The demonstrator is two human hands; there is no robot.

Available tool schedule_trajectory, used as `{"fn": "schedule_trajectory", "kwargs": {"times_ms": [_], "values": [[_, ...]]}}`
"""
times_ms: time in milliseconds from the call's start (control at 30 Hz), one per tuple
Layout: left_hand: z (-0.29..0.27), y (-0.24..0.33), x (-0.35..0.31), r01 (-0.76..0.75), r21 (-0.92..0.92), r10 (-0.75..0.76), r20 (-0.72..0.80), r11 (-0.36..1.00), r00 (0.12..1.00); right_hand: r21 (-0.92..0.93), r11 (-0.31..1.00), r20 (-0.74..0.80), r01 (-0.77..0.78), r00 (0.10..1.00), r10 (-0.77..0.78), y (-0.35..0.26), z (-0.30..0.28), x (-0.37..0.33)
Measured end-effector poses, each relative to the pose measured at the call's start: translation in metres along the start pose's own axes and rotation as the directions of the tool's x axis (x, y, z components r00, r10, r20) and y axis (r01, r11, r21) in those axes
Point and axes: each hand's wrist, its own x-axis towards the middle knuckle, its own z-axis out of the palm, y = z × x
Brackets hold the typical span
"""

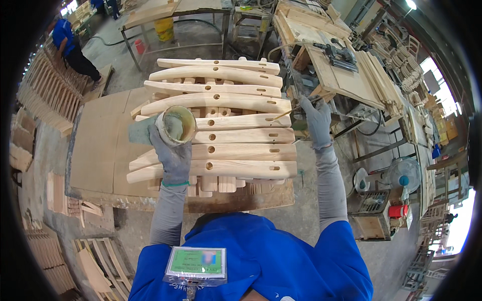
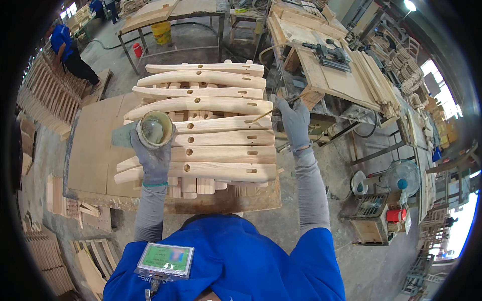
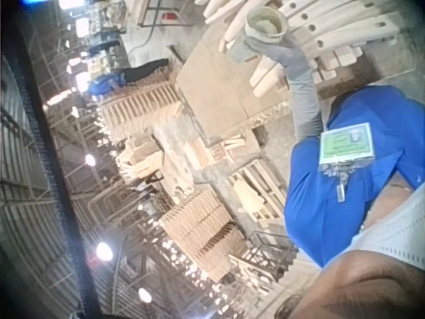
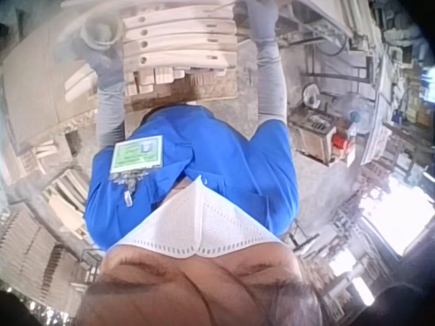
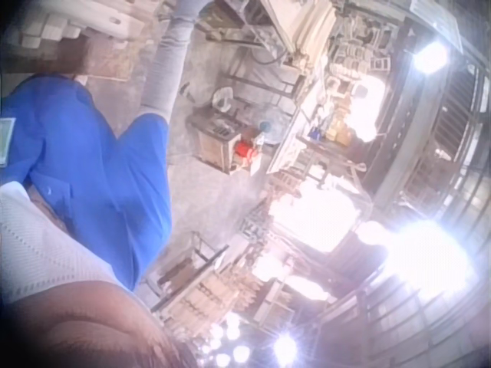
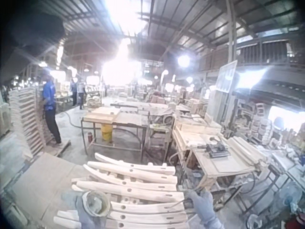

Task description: The person applies glue to the holes of stacked wooden chair parts using a brush and a container. They repeatedly dip the brush into the glue and apply it to the pre-drilled holes on the wooden pieces.

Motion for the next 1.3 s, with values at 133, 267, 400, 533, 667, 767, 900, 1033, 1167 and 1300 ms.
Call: {"fn": "schedule_trajectory", "kwargs": {"times_ms": [133,267,400,533,667,767,900,1033,1167,1300], "values": [[0.003,-0.001,-0.002,0.006,0.01,-0.005,-0.019,1.0,1.0,0.028,1.0,0.048,-0.001,0.999,0.0,0.009,0.025,0.004],[-0.002,-0.002,0.001,0.001,-0.022,-0.003,-0.047,1.0,0.999,-0.49,0.864,0.069,0.118,0.993,-0.096,-0.011,0.027,0.001],[0.0,-0.002,-0.002,0.006,-0.042,-0.009,-0.074,0.999,0.997,-0.474,0.809,0.248,0.346,0.935,-0.254,-0.027,0.046,-0.01],[0.003,-0.001,-0.005,0.011,-0.057,-0.015,-0.061,0.998,0.998,-0.52,0.844,0.184,0.135,0.982,-0.044,-0.042,0.04,-0.004],[0.003,-0.002,-0.005,0.01,-0.056,-0.012,-0.047,0.998,0.999,-0.415,0.89,0.209,0.189,0.972,-0.109,-0.04,0.047,-0.009],[0.002,-0.002,-0.005,0.027,-0.067,-0.028,-0.01,0.997,1.0,-0.343,0.932,0.214,0.119,0.976,-0.046,-0.036,0.046,-0.006],[0.002,-0.002,-0.001,0.034,-0.074,-0.034,-0.001,0.997,0.999,-0.152,0.982,0.184,-0.112,0.973,0.14,-0.018,0.013,0.004],[0.007,-0.001,-0.003,0.033,0.023,-0.034,0.036,0.999,0.999,0.15,0.986,0.134,-0.072,0.99,0.052,-0.017,-0.013,-0.007],[0.046,0.0,-0.027,0.164,-0.004,-0.163,0.073,0.986,0.984,0.156,0.987,0.057,-0.043,0.998,0.035,-0.064,-0.016,-0.042],[0.077,-0.004,-0.052,0.213,0.059,-0.22,0.171,0.975,0.961,0.379,0.924,0.133,-0.055,0.991,0.004,-0.114,0.006,-0.102]]}}
